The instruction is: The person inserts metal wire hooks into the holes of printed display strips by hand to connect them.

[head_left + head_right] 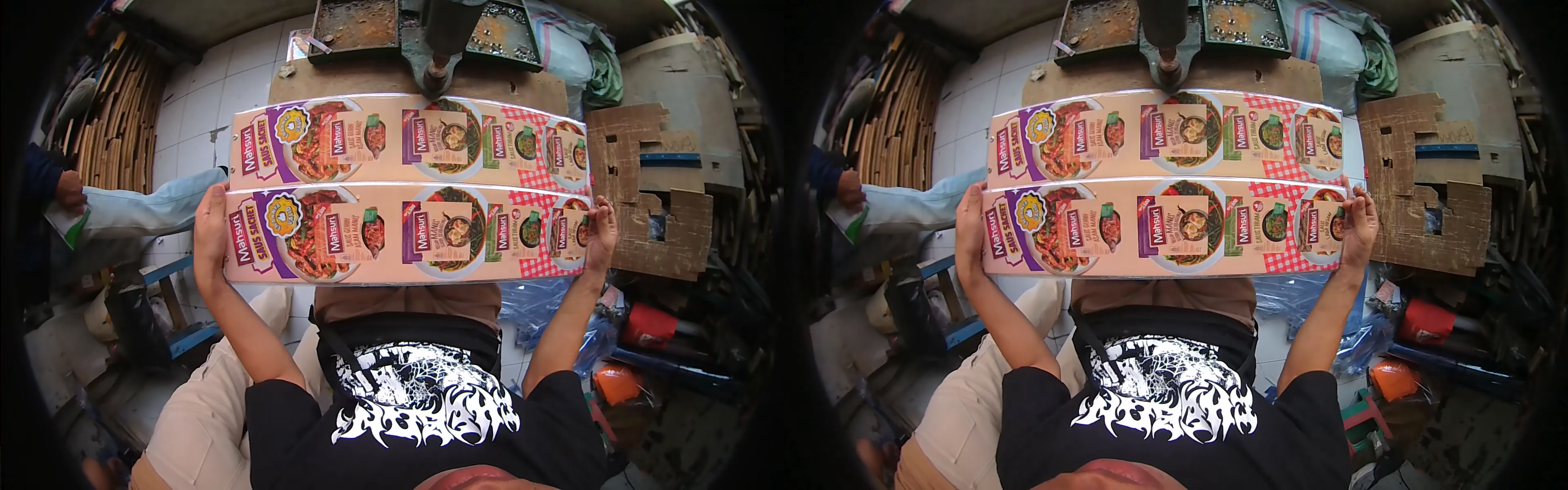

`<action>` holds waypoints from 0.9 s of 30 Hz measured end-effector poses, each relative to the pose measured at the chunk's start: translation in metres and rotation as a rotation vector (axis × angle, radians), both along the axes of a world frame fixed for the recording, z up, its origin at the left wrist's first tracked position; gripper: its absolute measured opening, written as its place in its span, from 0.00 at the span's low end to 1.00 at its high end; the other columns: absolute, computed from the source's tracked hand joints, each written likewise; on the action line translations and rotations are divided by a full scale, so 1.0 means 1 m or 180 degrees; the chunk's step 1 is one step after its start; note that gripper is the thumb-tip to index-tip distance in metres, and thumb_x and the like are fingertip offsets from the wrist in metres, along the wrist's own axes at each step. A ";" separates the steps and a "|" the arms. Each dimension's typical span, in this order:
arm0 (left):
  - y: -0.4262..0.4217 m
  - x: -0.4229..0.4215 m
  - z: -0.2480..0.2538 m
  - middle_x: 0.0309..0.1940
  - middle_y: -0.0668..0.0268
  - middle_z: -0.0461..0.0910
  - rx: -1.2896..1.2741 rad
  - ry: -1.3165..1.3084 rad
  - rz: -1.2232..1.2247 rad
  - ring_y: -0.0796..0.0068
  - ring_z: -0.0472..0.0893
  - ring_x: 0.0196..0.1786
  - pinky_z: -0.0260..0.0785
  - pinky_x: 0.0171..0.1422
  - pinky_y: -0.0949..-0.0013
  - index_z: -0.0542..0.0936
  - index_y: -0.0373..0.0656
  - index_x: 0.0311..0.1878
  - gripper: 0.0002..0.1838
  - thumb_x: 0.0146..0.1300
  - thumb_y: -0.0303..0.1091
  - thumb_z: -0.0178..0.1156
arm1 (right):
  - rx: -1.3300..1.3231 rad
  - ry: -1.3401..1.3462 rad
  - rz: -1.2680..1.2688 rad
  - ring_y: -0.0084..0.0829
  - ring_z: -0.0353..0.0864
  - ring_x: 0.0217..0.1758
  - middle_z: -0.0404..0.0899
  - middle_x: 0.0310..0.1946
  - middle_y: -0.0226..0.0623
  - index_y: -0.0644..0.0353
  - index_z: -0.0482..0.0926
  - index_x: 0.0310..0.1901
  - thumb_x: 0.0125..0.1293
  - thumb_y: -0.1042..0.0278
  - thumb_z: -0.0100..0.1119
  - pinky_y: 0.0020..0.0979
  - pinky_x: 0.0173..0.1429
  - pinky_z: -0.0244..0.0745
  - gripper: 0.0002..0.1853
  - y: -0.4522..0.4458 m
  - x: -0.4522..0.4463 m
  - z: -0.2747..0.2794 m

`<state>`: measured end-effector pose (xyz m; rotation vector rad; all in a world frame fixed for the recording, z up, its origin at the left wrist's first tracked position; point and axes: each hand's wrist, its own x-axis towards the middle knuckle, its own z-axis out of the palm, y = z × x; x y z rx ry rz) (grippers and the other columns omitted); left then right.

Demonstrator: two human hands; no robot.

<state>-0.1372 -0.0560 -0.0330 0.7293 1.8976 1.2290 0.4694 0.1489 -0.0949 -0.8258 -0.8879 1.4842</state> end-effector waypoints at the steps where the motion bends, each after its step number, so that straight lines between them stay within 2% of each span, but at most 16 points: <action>1: 0.001 0.000 0.000 0.40 0.63 0.83 -0.0017 0.0085 0.0001 0.83 0.81 0.37 0.75 0.43 0.75 0.76 0.34 0.56 0.26 0.78 0.50 0.44 | 0.0020 -0.0120 -0.0066 0.37 0.76 0.65 0.83 0.47 0.41 0.65 0.79 0.52 0.71 0.69 0.60 0.26 0.62 0.76 0.12 0.000 -0.001 0.002; 2: 0.000 0.001 0.001 0.39 0.63 0.83 -0.0035 0.0168 0.0007 0.82 0.81 0.37 0.76 0.44 0.73 0.77 0.34 0.56 0.27 0.78 0.52 0.44 | 0.0039 -0.0241 -0.0128 0.42 0.72 0.69 0.84 0.46 0.40 0.65 0.79 0.52 0.71 0.69 0.60 0.29 0.65 0.74 0.12 0.000 -0.003 0.003; 3: -0.001 0.002 0.004 0.39 0.63 0.83 -0.0038 0.0176 0.0022 0.82 0.81 0.37 0.76 0.44 0.73 0.77 0.34 0.56 0.27 0.78 0.52 0.44 | 0.0037 -0.0233 -0.0112 0.42 0.72 0.69 0.84 0.46 0.40 0.65 0.79 0.52 0.71 0.69 0.60 0.29 0.65 0.74 0.12 0.000 -0.003 0.002; 5: 0.002 0.009 0.021 0.43 0.59 0.83 -0.0866 0.1472 0.0127 0.71 0.83 0.41 0.75 0.48 0.67 0.79 0.36 0.53 0.22 0.75 0.48 0.51 | -0.0036 -0.0385 -0.0263 0.47 0.69 0.70 0.85 0.44 0.39 0.65 0.79 0.52 0.71 0.69 0.59 0.32 0.67 0.72 0.12 0.002 0.001 0.001; 6: 0.004 0.020 0.029 0.43 0.59 0.83 -0.0870 0.1472 0.0136 0.71 0.83 0.41 0.75 0.48 0.67 0.79 0.36 0.53 0.22 0.75 0.48 0.51 | -0.0037 -0.0383 -0.0253 0.47 0.69 0.70 0.85 0.44 0.39 0.65 0.79 0.52 0.71 0.69 0.59 0.32 0.67 0.72 0.12 0.002 0.003 0.001; 8: 0.011 0.063 0.047 0.47 0.56 0.81 0.0008 0.3853 0.0562 0.60 0.81 0.47 0.72 0.53 0.60 0.82 0.38 0.50 0.15 0.68 0.39 0.62 | -0.0014 -0.0488 -0.0230 0.47 0.70 0.70 0.84 0.44 0.40 0.66 0.78 0.53 0.72 0.68 0.58 0.32 0.67 0.71 0.13 0.001 0.004 0.001; 9: 0.016 0.079 0.049 0.47 0.56 0.81 -0.0003 0.3858 0.0570 0.60 0.81 0.47 0.72 0.53 0.60 0.82 0.38 0.50 0.15 0.68 0.39 0.62 | 0.0004 -0.0533 -0.0215 0.47 0.70 0.70 0.84 0.44 0.41 0.66 0.78 0.53 0.72 0.68 0.58 0.32 0.67 0.71 0.13 0.001 0.002 0.001; 11: 0.024 0.111 0.051 0.49 0.55 0.79 0.0774 0.3171 -0.0354 0.54 0.78 0.52 0.70 0.55 0.58 0.83 0.38 0.48 0.15 0.58 0.31 0.68 | 0.0020 -0.0618 -0.0221 0.47 0.70 0.70 0.84 0.44 0.41 0.66 0.78 0.53 0.72 0.68 0.58 0.33 0.67 0.71 0.13 0.000 -0.001 0.005; 13: 0.037 0.140 0.048 0.46 0.57 0.79 0.0881 0.2934 -0.0734 0.56 0.79 0.49 0.69 0.56 0.57 0.84 0.40 0.46 0.15 0.56 0.32 0.69 | 0.0048 -0.0710 -0.0225 0.46 0.70 0.70 0.84 0.43 0.42 0.66 0.77 0.53 0.73 0.68 0.58 0.33 0.67 0.71 0.13 0.001 -0.002 0.006; 15: 0.048 0.148 0.043 0.44 0.57 0.79 0.0829 0.2943 -0.0878 0.56 0.79 0.48 0.69 0.55 0.58 0.84 0.39 0.46 0.14 0.56 0.32 0.70 | 0.0142 -0.0568 -0.0150 0.29 0.78 0.61 0.72 0.64 0.53 0.65 0.77 0.54 0.73 0.70 0.56 0.19 0.57 0.76 0.12 0.001 0.001 0.003; 16: 0.052 0.149 0.041 0.43 0.58 0.79 0.0780 0.2952 -0.1036 0.56 0.79 0.47 0.70 0.54 0.58 0.84 0.39 0.45 0.14 0.55 0.31 0.71 | 0.0142 -0.0568 -0.0154 0.29 0.78 0.61 0.72 0.64 0.53 0.65 0.77 0.54 0.73 0.70 0.56 0.19 0.57 0.76 0.12 0.002 0.002 0.003; 18: 0.057 0.149 0.039 0.42 0.58 0.79 0.0782 0.2914 -0.1156 0.57 0.79 0.46 0.70 0.53 0.59 0.84 0.39 0.44 0.13 0.55 0.31 0.70 | -0.0097 -0.0535 -0.0233 0.43 0.73 0.67 0.82 0.49 0.46 0.67 0.77 0.54 0.72 0.68 0.59 0.29 0.64 0.73 0.14 0.001 0.004 0.002; 22: 0.062 0.148 0.032 0.39 0.59 0.79 0.0708 0.2623 -0.1223 0.59 0.79 0.44 0.69 0.51 0.58 0.85 0.39 0.41 0.09 0.57 0.29 0.68 | 0.0154 -0.0569 -0.0166 0.43 0.74 0.67 0.80 0.52 0.47 0.67 0.77 0.54 0.72 0.68 0.59 0.30 0.64 0.73 0.14 0.000 -0.001 0.004; 26: 0.069 0.150 0.027 0.36 0.62 0.78 0.0818 0.2507 -0.1067 0.60 0.78 0.42 0.67 0.50 0.57 0.83 0.41 0.37 0.04 0.59 0.28 0.66 | 0.0059 -0.0655 -0.0262 0.45 0.72 0.68 0.82 0.48 0.44 0.67 0.77 0.53 0.72 0.69 0.58 0.34 0.68 0.69 0.13 -0.001 -0.006 0.009; 27: 0.070 0.151 0.029 0.36 0.61 0.78 0.0878 0.2701 -0.1068 0.59 0.78 0.41 0.68 0.48 0.57 0.83 0.40 0.36 0.04 0.59 0.28 0.65 | 0.0111 -0.0640 -0.0267 0.46 0.72 0.68 0.83 0.48 0.42 0.67 0.77 0.53 0.72 0.69 0.58 0.35 0.69 0.68 0.13 -0.001 -0.007 0.010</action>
